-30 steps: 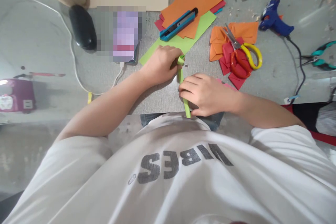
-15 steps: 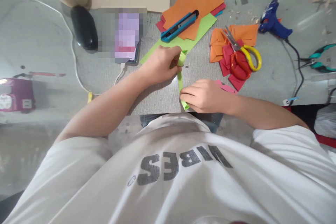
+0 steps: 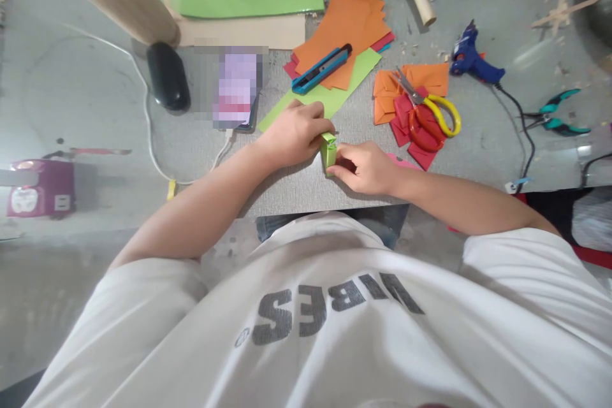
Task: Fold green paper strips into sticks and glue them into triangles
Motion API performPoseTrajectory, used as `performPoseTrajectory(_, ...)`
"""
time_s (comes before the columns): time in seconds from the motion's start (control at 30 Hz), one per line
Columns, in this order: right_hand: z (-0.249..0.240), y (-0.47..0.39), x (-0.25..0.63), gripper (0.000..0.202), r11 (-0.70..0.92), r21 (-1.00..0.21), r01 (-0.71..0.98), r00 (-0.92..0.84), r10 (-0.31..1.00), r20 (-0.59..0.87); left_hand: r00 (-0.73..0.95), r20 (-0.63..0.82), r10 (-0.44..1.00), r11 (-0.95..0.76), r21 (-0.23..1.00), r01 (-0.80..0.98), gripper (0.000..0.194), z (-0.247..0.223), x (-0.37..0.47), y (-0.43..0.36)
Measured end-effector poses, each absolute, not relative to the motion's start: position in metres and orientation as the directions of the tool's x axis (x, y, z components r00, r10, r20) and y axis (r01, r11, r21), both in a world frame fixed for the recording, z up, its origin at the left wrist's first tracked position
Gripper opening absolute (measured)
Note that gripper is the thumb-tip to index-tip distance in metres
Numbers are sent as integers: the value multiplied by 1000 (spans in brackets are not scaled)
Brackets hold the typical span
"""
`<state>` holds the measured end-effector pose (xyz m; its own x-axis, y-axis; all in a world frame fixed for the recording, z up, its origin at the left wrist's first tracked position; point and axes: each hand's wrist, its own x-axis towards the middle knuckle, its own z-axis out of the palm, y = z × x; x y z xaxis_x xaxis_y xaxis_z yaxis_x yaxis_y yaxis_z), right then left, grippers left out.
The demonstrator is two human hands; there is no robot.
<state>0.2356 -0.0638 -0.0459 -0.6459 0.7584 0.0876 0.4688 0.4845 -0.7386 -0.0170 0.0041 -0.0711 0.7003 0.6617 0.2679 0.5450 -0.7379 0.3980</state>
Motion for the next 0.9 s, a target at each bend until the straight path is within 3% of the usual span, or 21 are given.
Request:
performPoseTrajectory(0.37,-50,-66,239,16,574,-671,469,-674,723,148,745,297,597,-799,298,522,29,-72,-21,2)
performPoseTrajectory(0.5,-51,-64,241,26,595,-653,469,-698,703,138,740,303,601,-798,264,541,32,-74,-20,-4)
performPoseTrajectory(0.9,-54,-66,242,35,569,-691,446,-676,720,156,712,291,639,-768,285,573,33,-72,-14,-14)
